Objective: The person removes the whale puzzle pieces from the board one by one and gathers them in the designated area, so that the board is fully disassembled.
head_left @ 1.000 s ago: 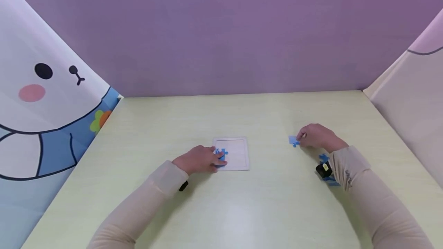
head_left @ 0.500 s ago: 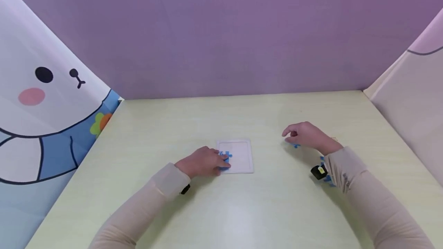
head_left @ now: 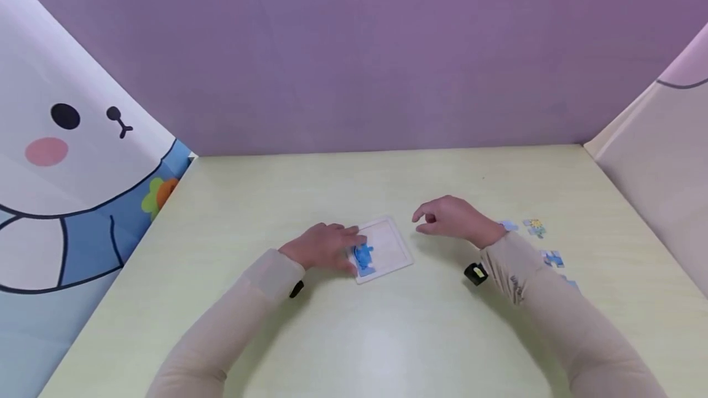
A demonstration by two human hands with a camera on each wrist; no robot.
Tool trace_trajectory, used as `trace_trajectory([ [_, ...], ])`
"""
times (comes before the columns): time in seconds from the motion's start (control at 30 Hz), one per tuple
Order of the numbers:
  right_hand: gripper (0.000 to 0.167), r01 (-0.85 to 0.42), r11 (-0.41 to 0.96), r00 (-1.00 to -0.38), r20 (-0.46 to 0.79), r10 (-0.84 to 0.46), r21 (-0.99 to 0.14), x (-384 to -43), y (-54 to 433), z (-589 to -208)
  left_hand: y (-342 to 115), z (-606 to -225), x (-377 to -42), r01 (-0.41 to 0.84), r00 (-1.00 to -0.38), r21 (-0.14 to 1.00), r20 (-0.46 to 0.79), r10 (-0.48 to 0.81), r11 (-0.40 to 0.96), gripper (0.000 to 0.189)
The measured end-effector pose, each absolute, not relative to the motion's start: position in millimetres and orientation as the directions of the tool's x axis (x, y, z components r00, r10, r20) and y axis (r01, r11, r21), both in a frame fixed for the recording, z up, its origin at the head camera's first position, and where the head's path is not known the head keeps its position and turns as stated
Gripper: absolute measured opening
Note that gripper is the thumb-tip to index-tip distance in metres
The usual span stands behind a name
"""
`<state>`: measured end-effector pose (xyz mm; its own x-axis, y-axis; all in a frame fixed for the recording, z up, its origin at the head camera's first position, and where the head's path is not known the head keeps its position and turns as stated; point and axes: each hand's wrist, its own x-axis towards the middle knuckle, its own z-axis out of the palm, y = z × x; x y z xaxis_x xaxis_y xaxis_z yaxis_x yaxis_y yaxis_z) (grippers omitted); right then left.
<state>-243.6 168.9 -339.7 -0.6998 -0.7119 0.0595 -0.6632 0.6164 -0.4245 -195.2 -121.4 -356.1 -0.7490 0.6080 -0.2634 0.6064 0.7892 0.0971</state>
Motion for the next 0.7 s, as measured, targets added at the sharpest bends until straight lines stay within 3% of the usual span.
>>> trace_trajectory([
  [0.33, 0.026, -0.694, 0.65, -0.639, -0.151, -0.754, -0.309, -244, 120, -343, -115, -358, -206, 0.506, -0.761, 0.129, -0.398, 0.512, 0.853, 0.087],
  [0.43, 0.03, -0.647, 0.702, -0.682, -0.187, -0.707, -0.296, -243, 105, -345, -116, -358, -209, 0.5, -0.766, 0.104, -0.41, 0.495, 0.86, 0.087],
  [0.57, 0.034, -0.471, 0.784, -0.778, -0.228, -0.585, -0.404, -240, 91, -353, -115, -358, -214, 0.491, -0.769, 0.121, -0.405, 0.495, 0.863, 0.087],
  [0.7, 0.037, -0.382, 0.788, -0.813, -0.229, -0.535, -0.483, -236, 81, -361, -115, -358, -216, 0.473, -0.775, 0.125, -0.412, 0.48, 0.872, 0.087],
])
